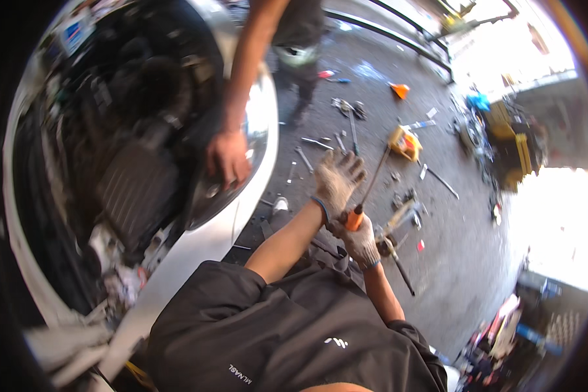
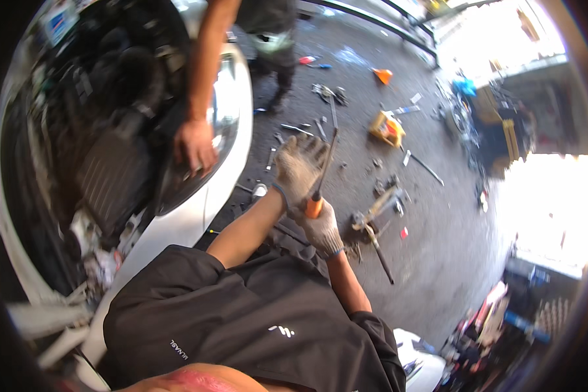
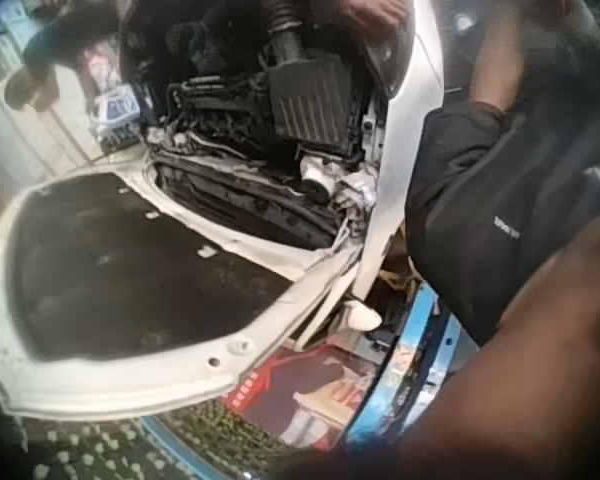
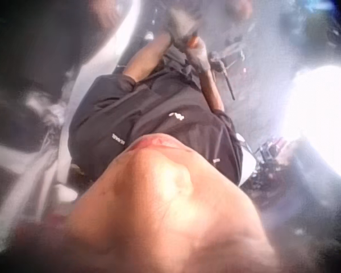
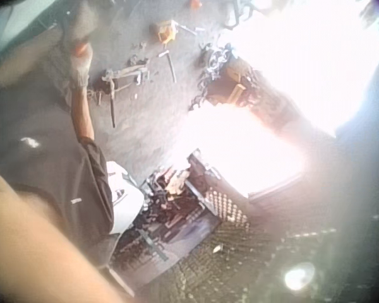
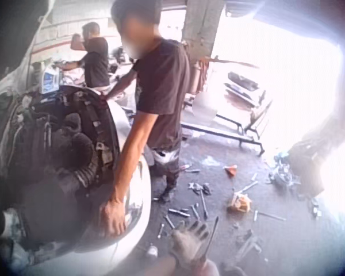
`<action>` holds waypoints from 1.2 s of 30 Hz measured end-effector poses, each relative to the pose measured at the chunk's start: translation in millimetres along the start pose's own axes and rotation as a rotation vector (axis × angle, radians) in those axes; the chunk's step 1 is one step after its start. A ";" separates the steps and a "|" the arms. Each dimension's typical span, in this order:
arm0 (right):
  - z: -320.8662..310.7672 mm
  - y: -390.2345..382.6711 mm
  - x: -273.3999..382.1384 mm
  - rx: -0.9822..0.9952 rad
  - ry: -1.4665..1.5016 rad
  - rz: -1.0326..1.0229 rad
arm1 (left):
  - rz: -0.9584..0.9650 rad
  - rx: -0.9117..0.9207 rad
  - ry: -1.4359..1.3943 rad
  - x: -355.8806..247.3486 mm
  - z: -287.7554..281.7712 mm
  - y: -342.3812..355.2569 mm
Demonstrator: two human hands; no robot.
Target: The person sorts through a metal bin of hardware to select a bolt, then moves to a white car to work on the front brake assembly using a screwdriver. The person manipulates the brake caliper and surrounding components while another mechanic works under the hood.
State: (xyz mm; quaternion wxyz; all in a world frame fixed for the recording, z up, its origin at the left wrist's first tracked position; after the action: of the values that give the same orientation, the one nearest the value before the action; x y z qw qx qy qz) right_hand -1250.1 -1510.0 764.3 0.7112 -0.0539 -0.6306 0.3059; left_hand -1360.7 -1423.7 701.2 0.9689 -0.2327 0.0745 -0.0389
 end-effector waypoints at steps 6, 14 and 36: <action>-64.3 49.8 17.0 -0.322 0.232 -0.032 | -0.109 -0.132 0.292 29.2 43.2 87.1; -316.3 93.1 37.5 -0.999 0.831 -0.313 | -0.031 -0.115 1.065 21.9 -24.3 277.3; -624.6 656.2 296.4 -0.415 -0.012 0.103 | -0.769 -1.093 2.055 -29.9 -108.5 410.0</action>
State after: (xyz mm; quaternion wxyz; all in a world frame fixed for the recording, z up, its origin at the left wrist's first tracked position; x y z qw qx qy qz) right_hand -904.9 -638.3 592.7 0.6645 -0.2295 -0.6808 0.2057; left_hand -1391.2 -1104.4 422.1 0.1599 -0.4768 0.7372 -0.4513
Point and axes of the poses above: each hand's wrist, its own y-axis towards the middle knuckle, its own z-axis out of the palm, x = y × z, the point moved 5 cm from there along y, towards the middle knuckle, and after that the axes turned 12 degrees about y, right-handed, at the moved point
